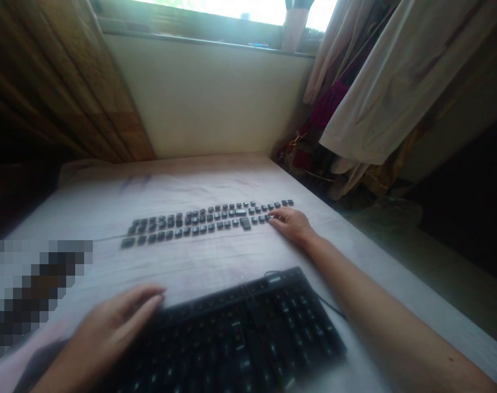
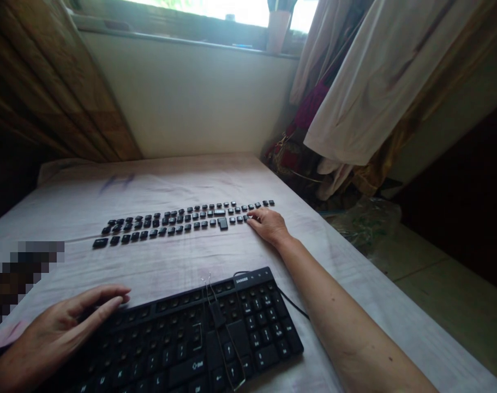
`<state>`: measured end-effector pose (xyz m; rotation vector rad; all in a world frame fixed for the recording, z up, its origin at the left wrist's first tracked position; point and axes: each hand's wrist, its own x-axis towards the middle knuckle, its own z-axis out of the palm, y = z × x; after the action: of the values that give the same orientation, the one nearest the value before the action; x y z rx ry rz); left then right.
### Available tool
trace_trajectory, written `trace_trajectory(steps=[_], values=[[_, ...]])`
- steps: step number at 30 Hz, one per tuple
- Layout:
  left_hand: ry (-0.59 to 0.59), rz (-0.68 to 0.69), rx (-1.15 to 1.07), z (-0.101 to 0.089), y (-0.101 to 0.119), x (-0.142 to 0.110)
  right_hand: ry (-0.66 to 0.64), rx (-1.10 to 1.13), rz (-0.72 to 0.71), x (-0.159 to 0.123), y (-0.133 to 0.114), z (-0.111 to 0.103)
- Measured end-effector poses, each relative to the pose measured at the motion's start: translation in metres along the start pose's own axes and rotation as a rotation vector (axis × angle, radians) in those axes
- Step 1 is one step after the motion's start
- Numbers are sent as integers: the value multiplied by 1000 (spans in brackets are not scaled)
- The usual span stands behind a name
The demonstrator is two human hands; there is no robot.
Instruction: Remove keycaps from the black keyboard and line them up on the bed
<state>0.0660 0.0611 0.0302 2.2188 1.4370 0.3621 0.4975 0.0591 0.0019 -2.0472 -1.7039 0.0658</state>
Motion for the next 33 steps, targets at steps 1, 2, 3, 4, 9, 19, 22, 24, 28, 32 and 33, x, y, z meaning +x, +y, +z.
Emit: trace_trajectory(steps=[1, 2, 3, 4, 9, 19, 22, 24, 28, 32, 33], values=[[0, 1, 4, 0, 0, 0, 2, 0, 2, 0, 0, 0], [-3, 1, 6, -1, 1, 0, 5, -1, 5, 0, 0, 0], [-6, -1, 8, -1, 1, 0, 7, 0, 7, 0, 0, 1], [-11, -3, 9, -2, 2, 0, 9, 1, 9, 0, 0, 1], [-23, -7, -1, -2, 4, 0, 11, 14, 10, -1, -1, 0], [-124, 69, -47, 5, -6, -1, 15, 56, 6, -11, -10, -20], [-143, 69, -24, 3, -3, -1, 11, 76, -22, -24, -21, -32], [-146, 47, -6, 1, -1, -1, -8, 97, -61, -37, -34, -39], [-157, 8, -9, -1, 2, 0, -123, 150, -204, -71, -75, -51], [-172, 30, -24, 0, 3, 1, -319, -8, -306, -102, -114, -61], [-172, 41, -25, 1, 3, 1, -359, -37, -307, -107, -121, -63]])
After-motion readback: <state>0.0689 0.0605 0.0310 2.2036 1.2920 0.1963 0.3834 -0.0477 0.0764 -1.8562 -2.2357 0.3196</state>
